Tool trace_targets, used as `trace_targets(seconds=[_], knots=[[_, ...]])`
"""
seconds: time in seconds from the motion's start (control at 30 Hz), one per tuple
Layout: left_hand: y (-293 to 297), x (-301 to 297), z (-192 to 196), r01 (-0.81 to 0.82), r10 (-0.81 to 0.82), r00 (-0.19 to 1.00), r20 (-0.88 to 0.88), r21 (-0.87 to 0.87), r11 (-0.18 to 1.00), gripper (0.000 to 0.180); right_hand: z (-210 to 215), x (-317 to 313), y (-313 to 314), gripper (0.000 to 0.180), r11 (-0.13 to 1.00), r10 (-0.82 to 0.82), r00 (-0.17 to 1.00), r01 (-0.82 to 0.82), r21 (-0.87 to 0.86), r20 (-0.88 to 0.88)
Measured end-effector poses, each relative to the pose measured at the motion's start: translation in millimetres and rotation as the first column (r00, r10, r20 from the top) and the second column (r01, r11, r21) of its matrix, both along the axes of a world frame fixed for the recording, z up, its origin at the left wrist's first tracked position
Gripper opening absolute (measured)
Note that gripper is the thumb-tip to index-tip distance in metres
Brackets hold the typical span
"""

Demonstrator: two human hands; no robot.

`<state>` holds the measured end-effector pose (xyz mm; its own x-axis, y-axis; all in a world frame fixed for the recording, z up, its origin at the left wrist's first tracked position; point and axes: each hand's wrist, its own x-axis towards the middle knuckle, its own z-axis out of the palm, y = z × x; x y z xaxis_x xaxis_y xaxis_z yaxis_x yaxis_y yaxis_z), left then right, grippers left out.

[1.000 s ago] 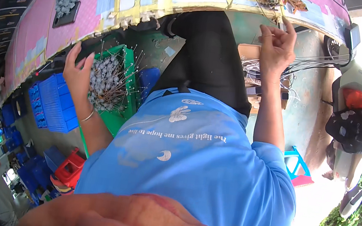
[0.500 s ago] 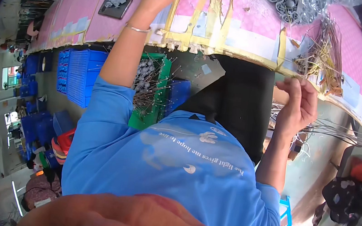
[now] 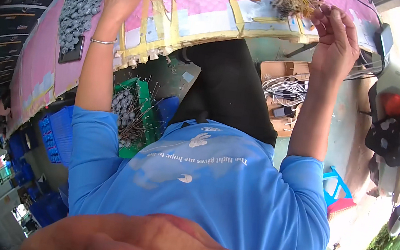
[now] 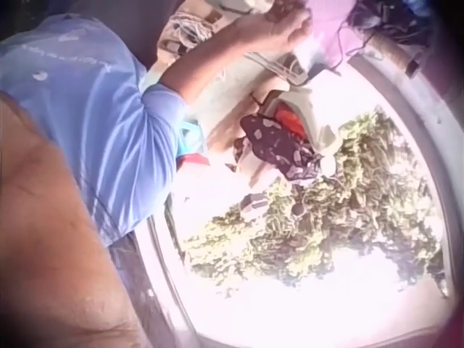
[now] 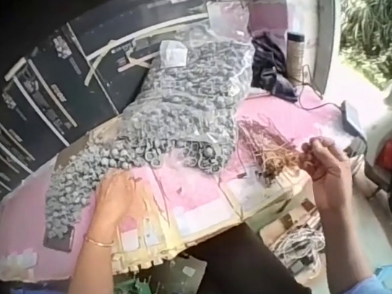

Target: Threading wire through a plastic base and a star-shaped ornament to assemble decorative components.

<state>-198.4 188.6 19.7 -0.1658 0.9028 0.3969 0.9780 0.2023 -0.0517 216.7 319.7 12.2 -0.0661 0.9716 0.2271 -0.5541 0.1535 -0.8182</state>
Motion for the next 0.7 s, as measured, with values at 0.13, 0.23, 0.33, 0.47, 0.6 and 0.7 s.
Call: trace_targets(seconds=[0.13,0.23,0.33,0.47,0.6,0.7], knots=[[-12,1,-1,-0.051,0.055,0.998,0.034,-0.1,0.994,0.022,-5,-2,-53,0.01,0.998,0.054,0.994,-0.053,0.019,-0.097],[-20,6,-2,0.123,-0.127,0.991,0.052,0.085,0.989,0.025,-39,-13,-101,0.007,0.904,0.353,0.935,-0.341,-0.258,0.002],[-39,24,3,0.141,-0.159,0.982,0.102,0.169,0.976,0.028,-55,-17,-127,0.006,0.82,0.458,0.888,-0.442,-0.365,-0.046],[-84,82,1,-0.153,-0.233,0.369,0.9,0.306,0.94,0.028,-47,-29,-141,0.005,0.805,0.509,0.851,-0.524,-0.279,-0.128],[-131,165,-25,-0.145,-0.28,-0.13,0.951,0.261,0.954,0.033,-33,-48,-154,0.005,0.771,0.597,0.799,-0.595,-0.229,-0.069],[-145,195,-32,-0.124,-0.316,-0.335,0.888,0.291,0.949,0.044,-28,-55,-168,0.006,0.754,0.649,0.76,-0.636,-0.167,0.034]])
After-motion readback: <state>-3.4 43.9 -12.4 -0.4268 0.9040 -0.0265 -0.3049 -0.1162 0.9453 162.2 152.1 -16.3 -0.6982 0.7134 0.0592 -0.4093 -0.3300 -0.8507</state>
